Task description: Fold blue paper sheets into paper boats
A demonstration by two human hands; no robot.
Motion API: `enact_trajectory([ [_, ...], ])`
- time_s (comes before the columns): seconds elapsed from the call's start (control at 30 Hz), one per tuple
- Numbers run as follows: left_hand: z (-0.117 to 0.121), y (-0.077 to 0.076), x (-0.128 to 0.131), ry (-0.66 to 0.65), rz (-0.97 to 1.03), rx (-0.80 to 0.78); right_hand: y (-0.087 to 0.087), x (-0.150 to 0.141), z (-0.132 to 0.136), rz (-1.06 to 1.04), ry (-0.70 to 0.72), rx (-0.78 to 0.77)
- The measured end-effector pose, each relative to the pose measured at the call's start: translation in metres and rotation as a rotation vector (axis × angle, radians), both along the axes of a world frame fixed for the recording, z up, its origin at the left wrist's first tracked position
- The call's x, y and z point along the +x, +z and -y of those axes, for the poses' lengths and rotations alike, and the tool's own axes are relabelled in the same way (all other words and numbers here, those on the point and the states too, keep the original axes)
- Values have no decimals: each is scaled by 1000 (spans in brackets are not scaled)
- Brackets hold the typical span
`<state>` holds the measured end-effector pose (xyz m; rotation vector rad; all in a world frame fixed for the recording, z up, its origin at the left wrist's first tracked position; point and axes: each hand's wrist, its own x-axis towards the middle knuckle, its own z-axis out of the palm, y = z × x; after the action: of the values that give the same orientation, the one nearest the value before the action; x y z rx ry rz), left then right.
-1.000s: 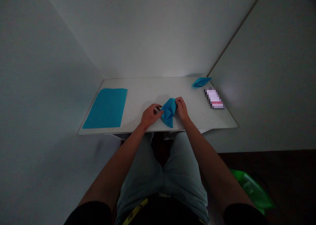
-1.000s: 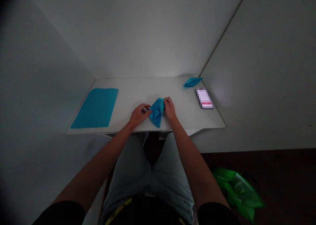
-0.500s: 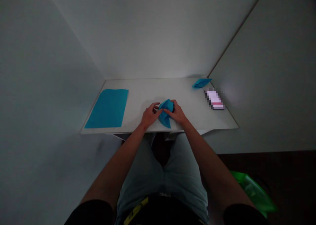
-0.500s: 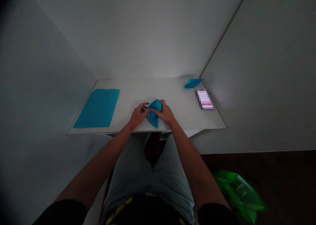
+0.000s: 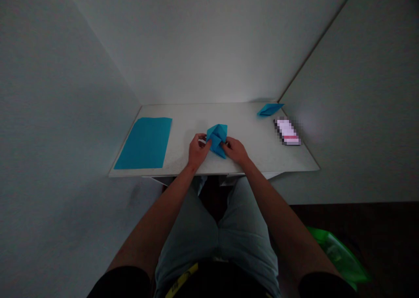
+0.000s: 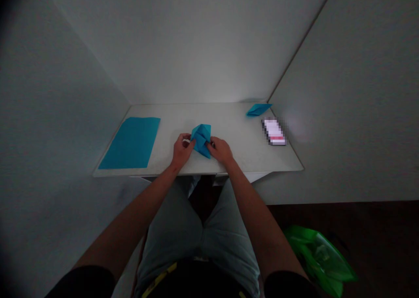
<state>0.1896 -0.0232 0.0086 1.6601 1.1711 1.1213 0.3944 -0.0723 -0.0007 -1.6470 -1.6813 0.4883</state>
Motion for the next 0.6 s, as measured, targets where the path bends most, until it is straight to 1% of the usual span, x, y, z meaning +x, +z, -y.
enact_trajectory([
  [0.13, 6, 4, 2, -192, -329, 126, -4, 5, -2, -195, -35, 51],
  [0.2, 7, 5, 2, -255, -423, 159, -4, 6, -2, -258, -38, 71],
  [0.23, 6, 4, 2, -263, -437, 159, -4, 7, -2, -276, -40, 86],
  [0.3, 4, 3, 2, -234, -416, 140, -3, 8, -2, -289, -39, 107],
  [0.37, 3, 1, 2, -176, -368, 146, -3, 9, -3, -286, -35, 97],
  [0.47, 4, 2, -1, -87, -298, 217, -3, 8, -3, -294, -20, 47],
  [0.6, 6, 6, -4, 37, -218, 293, -2, 7, -3, -365, 6, 48],
])
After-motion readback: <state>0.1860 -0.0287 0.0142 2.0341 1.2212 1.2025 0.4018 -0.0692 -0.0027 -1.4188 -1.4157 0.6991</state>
